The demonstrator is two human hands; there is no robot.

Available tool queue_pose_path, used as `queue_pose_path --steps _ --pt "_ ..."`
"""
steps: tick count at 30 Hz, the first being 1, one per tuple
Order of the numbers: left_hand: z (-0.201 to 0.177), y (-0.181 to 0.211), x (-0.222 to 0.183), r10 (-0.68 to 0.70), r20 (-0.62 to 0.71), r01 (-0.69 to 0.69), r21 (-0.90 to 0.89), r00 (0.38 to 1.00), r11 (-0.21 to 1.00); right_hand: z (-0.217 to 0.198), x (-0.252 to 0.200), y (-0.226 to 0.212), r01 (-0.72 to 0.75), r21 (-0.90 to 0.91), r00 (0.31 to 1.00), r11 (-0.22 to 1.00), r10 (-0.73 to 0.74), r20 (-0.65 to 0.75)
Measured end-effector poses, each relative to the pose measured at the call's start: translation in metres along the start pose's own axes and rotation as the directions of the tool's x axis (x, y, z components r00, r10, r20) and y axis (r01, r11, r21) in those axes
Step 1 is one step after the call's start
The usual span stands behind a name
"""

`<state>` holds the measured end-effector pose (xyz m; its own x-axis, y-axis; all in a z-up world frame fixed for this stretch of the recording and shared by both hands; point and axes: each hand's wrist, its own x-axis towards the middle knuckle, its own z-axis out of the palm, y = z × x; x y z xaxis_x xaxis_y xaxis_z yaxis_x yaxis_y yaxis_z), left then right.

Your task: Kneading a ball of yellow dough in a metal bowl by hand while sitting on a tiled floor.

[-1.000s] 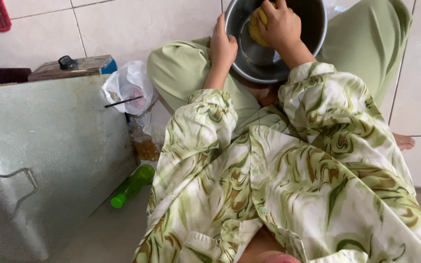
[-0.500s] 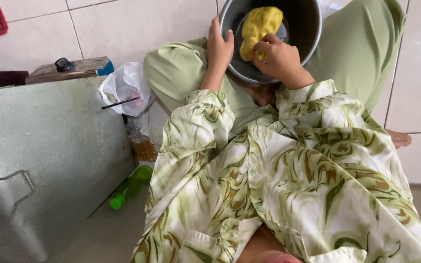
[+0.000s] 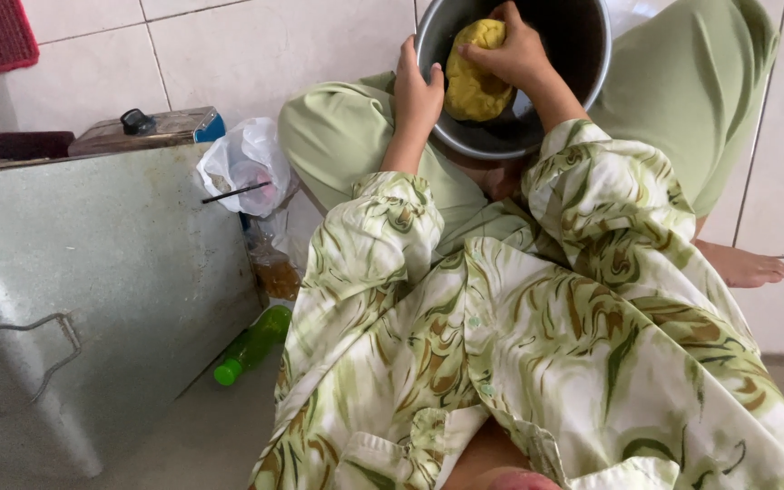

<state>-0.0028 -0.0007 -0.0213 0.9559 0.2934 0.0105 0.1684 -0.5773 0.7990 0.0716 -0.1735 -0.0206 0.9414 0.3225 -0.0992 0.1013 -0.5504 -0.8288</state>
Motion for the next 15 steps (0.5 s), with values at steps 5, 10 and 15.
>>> queue_pose_path --steps 5,10,15 --pt "-0.007 0.012 -0.003 -0.021 0.028 0.02 0.029 0.999 0.999 -0.019 -0.017 -0.018 0.146 0.048 0.987 0.988 -0.142 -0.076" --pt "0.002 -0.002 -0.002 0.004 0.008 -0.004 0.01 1.0 1.0 -0.052 -0.045 -0.057 0.29 0.027 0.957 0.957 -0.29 -0.005" --pt "0.004 -0.003 0.0 0.02 0.019 -0.021 0.015 1.0 1.0 -0.066 -0.078 -0.067 0.213 -0.173 0.972 0.962 -0.192 0.133"
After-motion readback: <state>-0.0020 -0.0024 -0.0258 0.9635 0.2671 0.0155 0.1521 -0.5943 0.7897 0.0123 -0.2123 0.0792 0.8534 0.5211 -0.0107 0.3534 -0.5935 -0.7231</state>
